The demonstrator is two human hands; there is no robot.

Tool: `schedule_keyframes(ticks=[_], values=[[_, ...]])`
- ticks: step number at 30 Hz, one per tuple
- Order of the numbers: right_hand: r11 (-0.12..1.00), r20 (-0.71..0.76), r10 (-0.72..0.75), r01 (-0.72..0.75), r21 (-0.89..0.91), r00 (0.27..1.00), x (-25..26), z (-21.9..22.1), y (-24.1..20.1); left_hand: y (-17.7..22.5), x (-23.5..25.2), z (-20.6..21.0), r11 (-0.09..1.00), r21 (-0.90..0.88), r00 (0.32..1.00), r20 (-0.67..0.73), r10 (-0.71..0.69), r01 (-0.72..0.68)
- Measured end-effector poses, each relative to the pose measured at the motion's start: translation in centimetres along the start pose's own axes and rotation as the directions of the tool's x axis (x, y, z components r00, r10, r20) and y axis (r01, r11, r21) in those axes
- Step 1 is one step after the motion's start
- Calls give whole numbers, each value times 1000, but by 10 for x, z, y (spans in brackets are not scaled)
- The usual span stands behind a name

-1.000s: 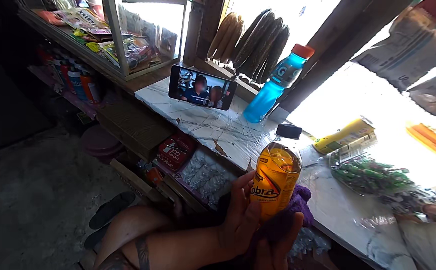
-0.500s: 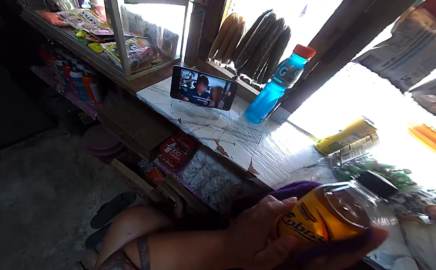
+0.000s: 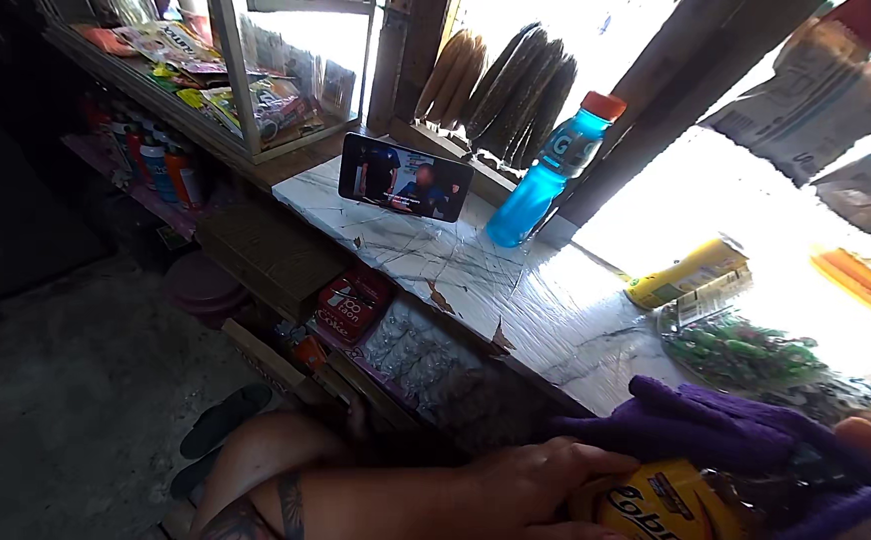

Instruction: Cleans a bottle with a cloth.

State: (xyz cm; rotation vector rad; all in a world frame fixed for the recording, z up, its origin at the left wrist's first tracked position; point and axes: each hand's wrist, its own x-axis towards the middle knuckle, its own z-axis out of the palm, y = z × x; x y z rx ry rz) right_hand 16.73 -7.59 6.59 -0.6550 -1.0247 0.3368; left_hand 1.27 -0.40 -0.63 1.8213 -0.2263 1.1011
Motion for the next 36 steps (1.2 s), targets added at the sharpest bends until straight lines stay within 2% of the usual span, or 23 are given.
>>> schedule_keyframes(ticks=[1,4,5,7,9,11,14,16,18,20,22,23,24,25,26,28,31,36], values=[[1000,28,-21,21,19,999,1,-7,3,0,1,-2,999,-41,1000,20,-21,22],[986,157,13,-39,165,988,10,-20,10,-2,1,-7,987,-117,991,80,-106,115],[989,152,3,-25,144,988,11,-26,12,-1,2,-9,976,-137,981,119,-151,167],[999,41,-38,39,-14,998,8,-23,8,2,3,-12,948,-142,944,214,-250,283],[997,28,-71,71,-15,997,8,-26,13,2,2,-10,930,-144,919,260,-295,339],[997,187,-70,62,48,980,13,-39,18,1,0,-8,935,-140,926,245,-287,327],[996,-20,20,-18,87,1000,3,15,-3,2,-1,-7,953,-101,944,203,-260,285],[998,-28,41,-39,51,999,0,24,-9,1,-2,-7,960,-94,951,189,-244,265],[995,-20,9,-7,95,1000,-4,19,-4,0,-3,-6,968,-85,960,172,-220,237],[992,-50,-81,76,-103,995,-12,6,2,-1,-4,-6,975,-64,968,151,-201,212],[951,-155,-163,113,-289,974,-16,14,0,0,-3,-6,983,-35,978,116,-174,179],[943,-220,-149,72,-325,964,-15,25,-6,0,-3,-6,987,-23,982,98,-159,162],[933,-225,-90,4,-359,970,-13,29,-13,-1,-3,-6,988,-16,985,83,-149,151],[931,-219,-45,-39,-363,975,-13,29,-16,0,-3,-7,989,-7,987,70,-145,146],[932,-139,-29,-23,-363,990,-21,17,-12,1,-2,-7,990,7,988,55,-144,144],[924,-91,-87,46,-380,992,-32,18,2,2,-2,-8,990,45,991,21,-134,133],[902,31,-64,72,-425,997,-46,26,11,0,-2,-8,987,115,993,-58,-103,109],[896,60,-70,90,-436,996,-57,34,15,6,0,-10,933,346,993,-90,-72,99]])
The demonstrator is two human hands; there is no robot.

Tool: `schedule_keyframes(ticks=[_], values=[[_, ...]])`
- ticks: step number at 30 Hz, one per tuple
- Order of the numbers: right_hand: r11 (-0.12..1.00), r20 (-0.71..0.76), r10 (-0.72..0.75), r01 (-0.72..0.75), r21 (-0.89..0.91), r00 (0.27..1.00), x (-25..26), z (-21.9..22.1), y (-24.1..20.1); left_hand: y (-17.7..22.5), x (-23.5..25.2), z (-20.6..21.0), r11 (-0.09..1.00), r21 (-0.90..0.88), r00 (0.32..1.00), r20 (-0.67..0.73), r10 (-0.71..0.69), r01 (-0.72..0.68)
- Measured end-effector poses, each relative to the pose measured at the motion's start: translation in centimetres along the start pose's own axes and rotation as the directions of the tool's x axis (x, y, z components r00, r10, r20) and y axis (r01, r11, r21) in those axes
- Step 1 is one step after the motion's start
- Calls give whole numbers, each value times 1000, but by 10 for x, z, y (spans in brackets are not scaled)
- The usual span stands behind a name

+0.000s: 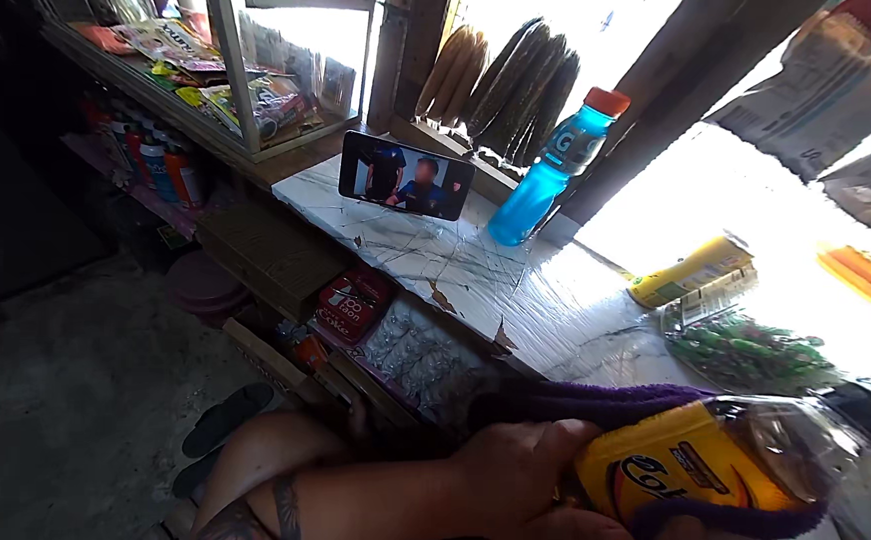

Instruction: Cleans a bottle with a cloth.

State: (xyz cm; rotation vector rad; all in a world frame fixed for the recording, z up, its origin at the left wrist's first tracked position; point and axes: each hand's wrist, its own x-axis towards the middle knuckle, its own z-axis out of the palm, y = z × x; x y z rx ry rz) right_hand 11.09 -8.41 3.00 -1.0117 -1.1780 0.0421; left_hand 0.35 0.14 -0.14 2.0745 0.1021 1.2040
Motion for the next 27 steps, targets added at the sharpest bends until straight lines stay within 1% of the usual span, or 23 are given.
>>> schedule_keyframes(ticks=[2,4,5,6,8,9,10,12,13,14,15,16,17,18,19,20,21,22,23,24,25,27], values=[[1000,-33,26,-26,14,999,-2,-12,10,1,0,0,996,88,1000,5,20,-21],[997,-51,23,-19,78,998,-4,-32,27,2,1,0,990,138,999,44,27,-32],[993,-57,39,-33,111,998,-1,-37,27,3,1,-1,988,153,997,68,26,-36],[992,-50,51,-45,118,997,7,-39,20,3,1,-1,987,159,996,90,25,-40],[987,-20,75,-72,145,997,33,-33,-11,4,1,0,988,151,991,137,10,-30],[979,-43,89,-79,188,995,44,-27,-24,4,1,0,988,151,987,158,-2,-22],[974,-80,96,-77,215,992,51,-24,-31,4,1,1,988,151,985,173,-8,-18],[982,-119,29,-6,190,993,55,-35,-20,3,1,4,991,131,982,187,-12,-13],[988,-107,-13,30,152,994,55,-42,-14,3,0,5,994,107,981,193,-15,-6],[992,-84,-22,32,125,996,54,-43,-14,2,-1,6,997,72,981,194,-13,-1],[993,-109,-4,17,121,994,57,-35,-21,1,-1,7,1000,19,981,196,-7,3],[990,-125,5,12,137,992,58,-30,-25,0,-1,7,998,-57,977,212,-6,19],[981,-94,-9,27,191,996,57,-35,-18,-2,0,6,987,-153,970,242,-13,51],[962,-29,-51,57,267,998,58,-52,-2,-4,2,4,958,-262,955,294,-34,115],[943,-4,-75,72,325,997,60,-62,11,-4,3,2,906,-366,927,367,-71,214],[933,-10,-97,95,348,995,61,-68,20,-3,4,0,835,-446,888,448,-104,322],[933,23,-91,77,351,996,62,-76,27,-1,4,-1,765,-499,853,507,-124,407],[938,-22,-45,50,343,999,60,-70,22,0,4,0,711,-532,830,543,-129,459],[946,-107,30,7,324,994,57,-57,11,1,3,0,682,-553,822,555,-127,479],[943,-117,80,-37,331,990,54,-51,4,2,3,0,679,-561,826,550,-121,474],[919,-124,109,-52,391,986,52,-44,0,2,2,-1,697,-558,838,533,-115,450],[930,-173,83,-14,367,981,50,-38,-2,1,1,-1,764,-531,878,470,-94,366]])
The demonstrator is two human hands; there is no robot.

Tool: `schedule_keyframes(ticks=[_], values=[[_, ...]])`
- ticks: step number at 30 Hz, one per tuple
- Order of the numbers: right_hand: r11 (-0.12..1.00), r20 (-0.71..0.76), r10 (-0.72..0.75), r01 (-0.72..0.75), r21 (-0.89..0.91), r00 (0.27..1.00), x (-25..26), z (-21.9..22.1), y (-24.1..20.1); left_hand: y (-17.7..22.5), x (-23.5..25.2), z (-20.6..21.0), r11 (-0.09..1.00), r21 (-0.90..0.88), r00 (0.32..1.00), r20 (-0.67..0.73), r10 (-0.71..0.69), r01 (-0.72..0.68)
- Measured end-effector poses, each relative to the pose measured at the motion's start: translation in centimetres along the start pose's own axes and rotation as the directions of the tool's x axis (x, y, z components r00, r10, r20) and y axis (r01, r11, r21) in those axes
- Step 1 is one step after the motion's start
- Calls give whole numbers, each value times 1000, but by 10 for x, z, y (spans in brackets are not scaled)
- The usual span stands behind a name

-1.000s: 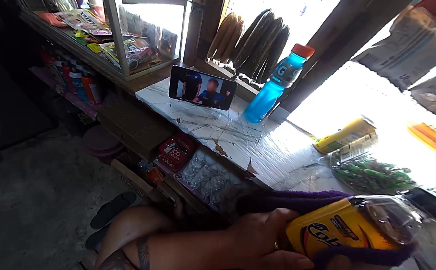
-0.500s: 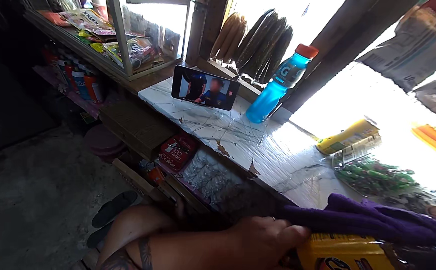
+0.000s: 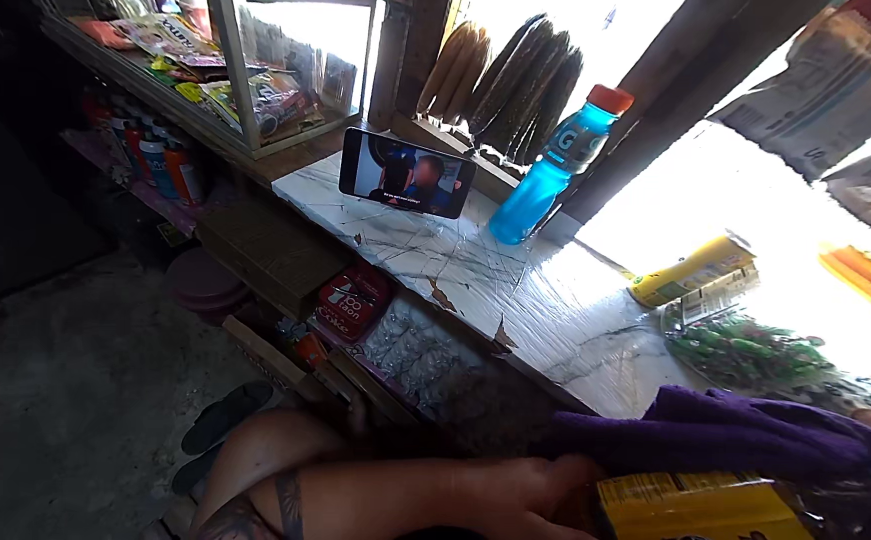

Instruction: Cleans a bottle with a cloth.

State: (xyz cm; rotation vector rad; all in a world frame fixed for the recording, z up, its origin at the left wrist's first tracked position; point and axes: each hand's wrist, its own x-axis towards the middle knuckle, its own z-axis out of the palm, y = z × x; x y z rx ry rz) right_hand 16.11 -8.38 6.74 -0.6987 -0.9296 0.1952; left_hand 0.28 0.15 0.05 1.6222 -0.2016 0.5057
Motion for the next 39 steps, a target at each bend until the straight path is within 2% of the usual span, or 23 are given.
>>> schedule_keyframes(ticks=[1,2,3,4,5,7,9,11,13,15,17,20,23,25,28,31,33,35,37,39], values=[[1000,-28,16,-16,23,999,-1,5,-1,0,0,0,998,53,1000,-21,23,-22],[997,-182,57,-45,67,982,-2,20,-5,0,0,0,994,104,998,-38,43,-39],[996,-387,86,-74,46,918,-1,41,-8,0,0,0,987,153,997,-58,59,-50],[999,-293,34,-35,3,956,-10,29,-3,0,0,0,978,202,995,-73,70,-54],[987,-165,-33,6,-160,986,-19,13,3,0,-1,0,969,242,993,-83,80,-58],[931,-102,-93,50,-362,990,-29,2,10,2,-2,0,950,305,989,-103,103,-67],[951,8,-91,89,-295,996,-37,-1,12,7,-3,-1,933,355,987,-119,108,-59],[997,163,33,-20,-77,986,-38,-4,12,9,-3,-1,916,395,981,-139,133,-68],[995,259,100,-103,-1,961,-40,-10,15,9,-4,-1,904,418,973,-160,165,-84],[995,280,98,-93,-30,955,-46,-6,17,8,-4,-1,895,436,962,-192,195,-94],[967,298,66,13,-254,952,-52,-4,18,9,-3,-2,892,442,950,-228,214,-94],[944,324,90,24,-330,942,-58,-7,27,12,-3,-4,885,460,938,-272,216,-71],[951,315,185,-89,-296,931,-61,-18,34,15,-2,-4,833,553,926,-310,215,-8],[958,296,156,-71,-279,942,-59,-24,37,12,-2,-4,755,655,912,-317,260,13],[947,101,168,-132,-293,981,-50,-10,25,10,1,-5,618,786,901,-279,331,17],[975,94,26,-5,-221,995,-41,-15,26,9,1,-4,560,828,916,-228,329,4],[986,126,-9,29,-162,992,-38,-15,19,8,1,-3,576,817,927,-201,316,-19],[997,235,66,-71,11,970,-36,-20,11,6,2,-2,616,787,934,-189,303,-41],[994,211,34,-55,93,977,-32,-26,10,5,3,-1,650,758,937,-188,293,-52],[995,148,-10,-4,98,989,-23,-29,8,6,2,0,694,719,947,-191,259,-45]])
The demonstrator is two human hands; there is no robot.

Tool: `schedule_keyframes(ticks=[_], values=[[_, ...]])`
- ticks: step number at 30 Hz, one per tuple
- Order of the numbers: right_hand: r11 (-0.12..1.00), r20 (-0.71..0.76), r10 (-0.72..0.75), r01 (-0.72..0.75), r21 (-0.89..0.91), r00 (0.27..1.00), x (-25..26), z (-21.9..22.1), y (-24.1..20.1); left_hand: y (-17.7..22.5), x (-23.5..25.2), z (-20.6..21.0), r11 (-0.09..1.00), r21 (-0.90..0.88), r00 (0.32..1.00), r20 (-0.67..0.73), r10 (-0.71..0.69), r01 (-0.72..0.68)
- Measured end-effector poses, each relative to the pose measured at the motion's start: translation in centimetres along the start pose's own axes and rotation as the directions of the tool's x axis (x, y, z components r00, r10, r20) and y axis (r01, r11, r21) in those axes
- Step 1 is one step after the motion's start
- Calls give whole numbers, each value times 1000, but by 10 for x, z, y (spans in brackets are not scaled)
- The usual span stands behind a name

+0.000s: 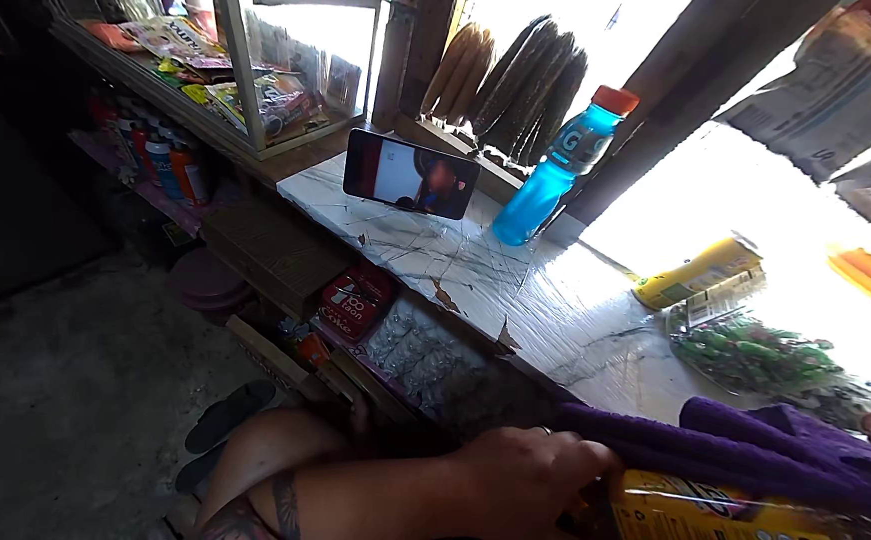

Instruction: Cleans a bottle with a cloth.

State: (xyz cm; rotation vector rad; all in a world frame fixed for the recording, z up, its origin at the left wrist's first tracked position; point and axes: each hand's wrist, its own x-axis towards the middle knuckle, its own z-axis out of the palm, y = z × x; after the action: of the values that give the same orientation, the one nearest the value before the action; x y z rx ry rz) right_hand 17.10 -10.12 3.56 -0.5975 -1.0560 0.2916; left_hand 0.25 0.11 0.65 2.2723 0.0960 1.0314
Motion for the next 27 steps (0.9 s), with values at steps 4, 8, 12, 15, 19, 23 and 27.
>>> schedule_keyframes(ticks=[4,8,12,15,19,23,27], values=[[991,-145,-7,-13,-136,989,14,42,-13,-2,0,1,995,-90,996,75,-45,52],[999,-38,2,0,49,999,18,29,-13,-2,1,-3,967,-218,960,270,-72,134],[999,49,-43,43,4,998,23,-3,-8,-5,-1,-5,760,-582,891,454,8,290],[990,-10,-74,73,-118,997,21,1,-4,-8,-6,4,563,-744,884,464,50,359],[896,-94,-97,46,-441,991,2,31,-4,-2,-6,-2,617,-713,901,434,18,331],[976,-146,124,-148,-162,981,-2,28,6,4,-4,-5,736,-621,936,349,-47,269],[947,51,296,-300,111,954,-12,24,17,1,-3,-6,837,-508,970,221,-100,202]])
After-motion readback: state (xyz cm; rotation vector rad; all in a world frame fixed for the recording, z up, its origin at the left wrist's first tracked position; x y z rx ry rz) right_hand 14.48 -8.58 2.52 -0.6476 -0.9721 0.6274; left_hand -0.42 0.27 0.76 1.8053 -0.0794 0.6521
